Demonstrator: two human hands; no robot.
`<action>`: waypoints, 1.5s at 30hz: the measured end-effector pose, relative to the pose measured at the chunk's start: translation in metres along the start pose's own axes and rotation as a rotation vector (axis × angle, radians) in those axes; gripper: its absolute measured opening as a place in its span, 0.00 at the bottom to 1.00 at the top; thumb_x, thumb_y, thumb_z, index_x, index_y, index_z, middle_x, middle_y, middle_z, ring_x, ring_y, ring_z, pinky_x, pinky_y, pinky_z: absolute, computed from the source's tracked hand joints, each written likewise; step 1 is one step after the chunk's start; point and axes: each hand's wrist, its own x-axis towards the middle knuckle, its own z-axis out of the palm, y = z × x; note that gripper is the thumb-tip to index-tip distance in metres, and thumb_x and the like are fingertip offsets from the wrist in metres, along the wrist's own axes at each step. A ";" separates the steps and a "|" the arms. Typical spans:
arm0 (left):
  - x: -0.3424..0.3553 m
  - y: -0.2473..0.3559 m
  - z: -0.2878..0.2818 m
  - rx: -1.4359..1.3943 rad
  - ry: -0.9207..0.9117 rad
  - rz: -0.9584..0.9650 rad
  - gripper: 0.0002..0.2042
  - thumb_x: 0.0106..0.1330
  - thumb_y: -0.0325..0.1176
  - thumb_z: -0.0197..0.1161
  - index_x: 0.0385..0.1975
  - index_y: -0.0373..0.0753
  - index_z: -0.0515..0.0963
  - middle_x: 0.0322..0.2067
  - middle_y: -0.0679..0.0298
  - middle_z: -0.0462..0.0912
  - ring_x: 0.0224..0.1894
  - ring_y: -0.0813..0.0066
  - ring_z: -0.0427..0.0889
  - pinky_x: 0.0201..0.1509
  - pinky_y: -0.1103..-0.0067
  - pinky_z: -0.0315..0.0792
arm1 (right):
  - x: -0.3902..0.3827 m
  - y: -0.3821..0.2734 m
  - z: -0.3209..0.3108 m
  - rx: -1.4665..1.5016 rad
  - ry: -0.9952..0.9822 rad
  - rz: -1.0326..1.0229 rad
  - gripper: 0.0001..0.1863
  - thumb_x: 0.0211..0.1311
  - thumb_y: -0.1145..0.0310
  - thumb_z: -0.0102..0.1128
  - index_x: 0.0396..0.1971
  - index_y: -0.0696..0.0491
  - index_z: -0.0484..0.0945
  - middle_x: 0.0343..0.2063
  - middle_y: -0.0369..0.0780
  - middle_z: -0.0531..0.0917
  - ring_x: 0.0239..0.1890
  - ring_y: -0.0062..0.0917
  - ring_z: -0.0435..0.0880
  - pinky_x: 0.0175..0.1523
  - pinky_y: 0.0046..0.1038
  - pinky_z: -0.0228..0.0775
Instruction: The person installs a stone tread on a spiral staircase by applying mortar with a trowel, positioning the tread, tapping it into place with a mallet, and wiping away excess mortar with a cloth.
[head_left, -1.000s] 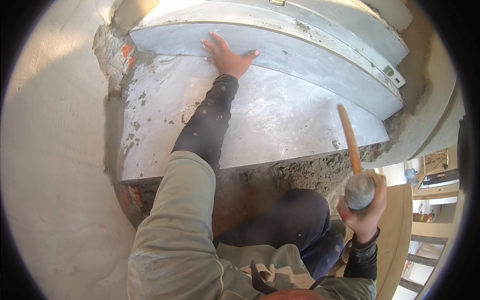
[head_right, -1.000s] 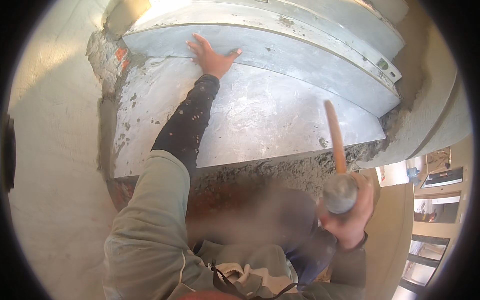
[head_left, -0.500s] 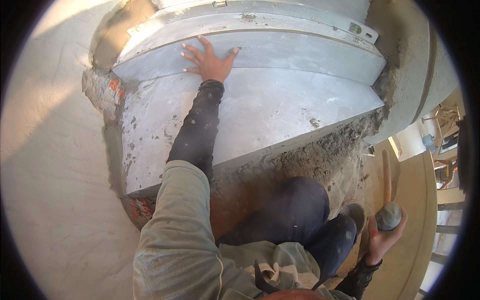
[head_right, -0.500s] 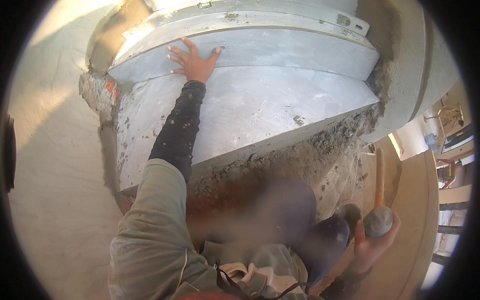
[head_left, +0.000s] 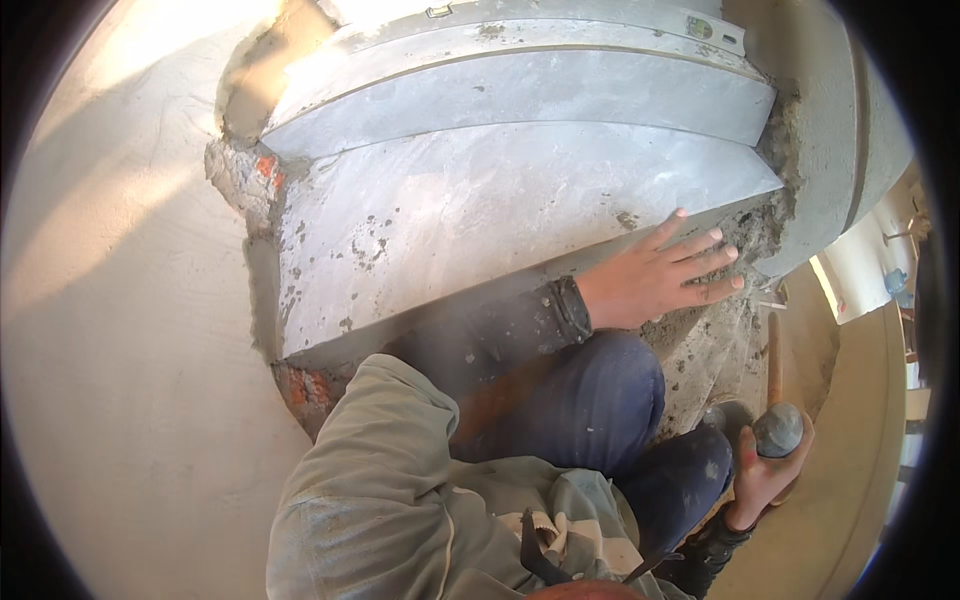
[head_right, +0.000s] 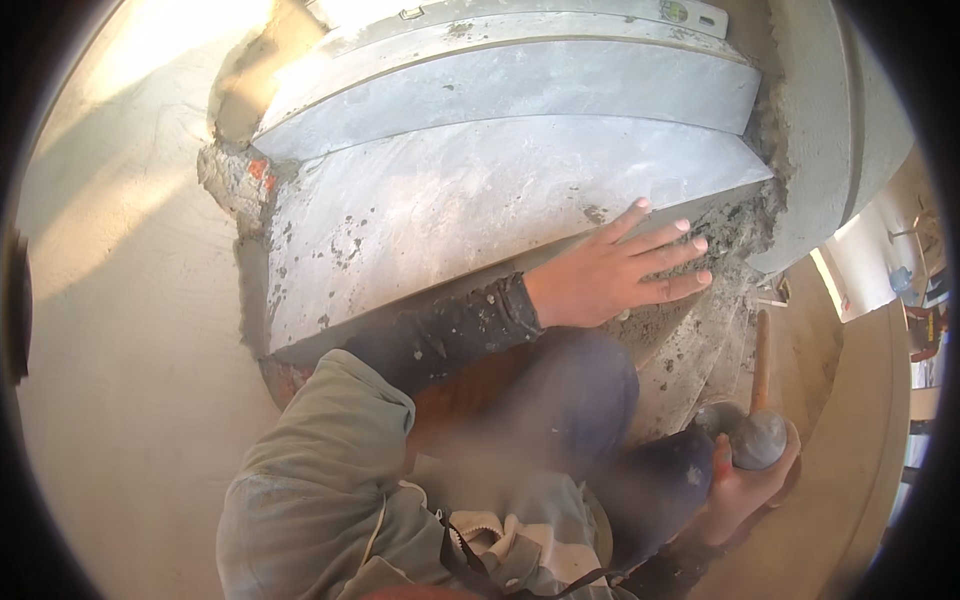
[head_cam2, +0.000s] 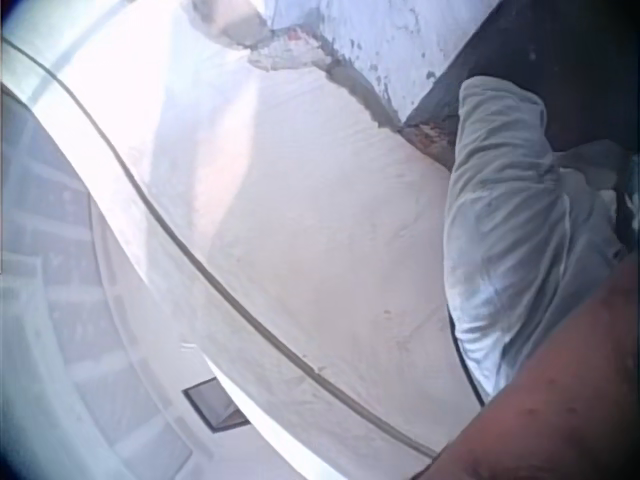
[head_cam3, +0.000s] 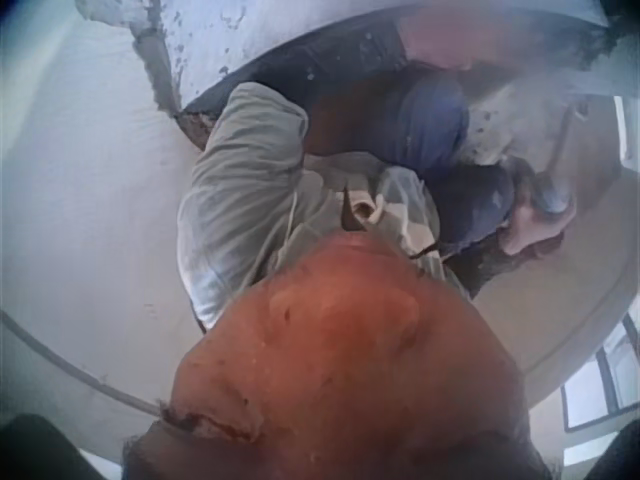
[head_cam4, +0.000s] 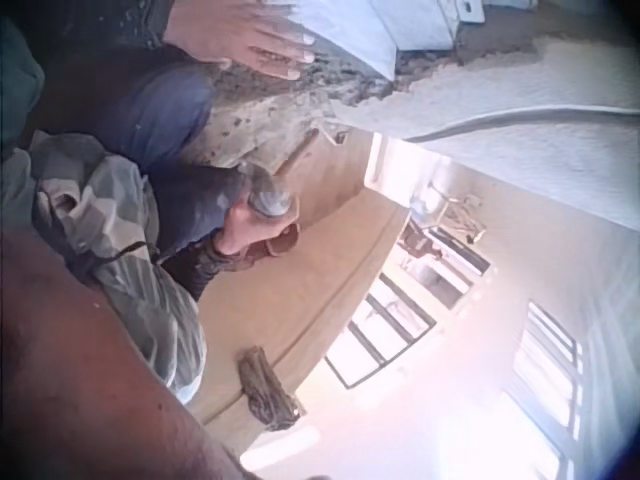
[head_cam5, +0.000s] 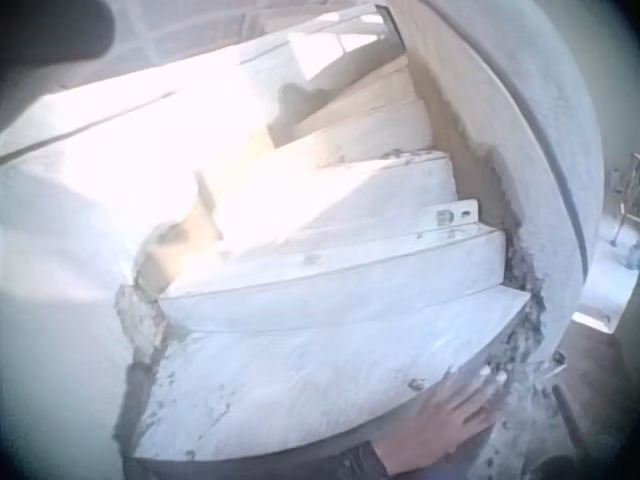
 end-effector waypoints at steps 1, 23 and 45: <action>-0.007 0.012 -0.014 0.097 0.049 -0.102 0.25 0.54 0.40 0.72 0.54 0.46 0.82 0.64 0.66 0.76 0.72 0.63 0.68 0.79 0.57 0.54 | 0.000 0.001 0.007 -0.024 -0.045 -0.014 0.37 0.43 0.65 0.77 0.55 0.61 0.73 0.41 0.42 0.77 0.45 0.30 0.78 0.54 0.31 0.70; -0.117 0.130 -0.079 -0.775 -0.576 -1.328 0.27 0.60 0.44 0.75 0.53 0.30 0.79 0.60 0.47 0.77 0.57 0.59 0.81 0.63 0.67 0.72 | -0.179 0.254 -0.259 -0.511 -0.095 0.941 0.31 0.46 0.71 0.71 0.53 0.61 0.74 0.39 0.47 0.85 0.36 0.34 0.85 0.43 0.36 0.79; 0.077 0.216 0.172 -1.136 -0.633 -0.049 0.34 0.51 0.19 0.73 0.63 0.29 0.72 0.64 0.47 0.74 0.70 0.53 0.69 0.71 0.66 0.64 | -0.249 0.104 -0.255 -0.709 -0.067 0.807 0.40 0.36 0.66 0.77 0.54 0.54 0.68 0.45 0.51 0.80 0.49 0.50 0.80 0.52 0.44 0.75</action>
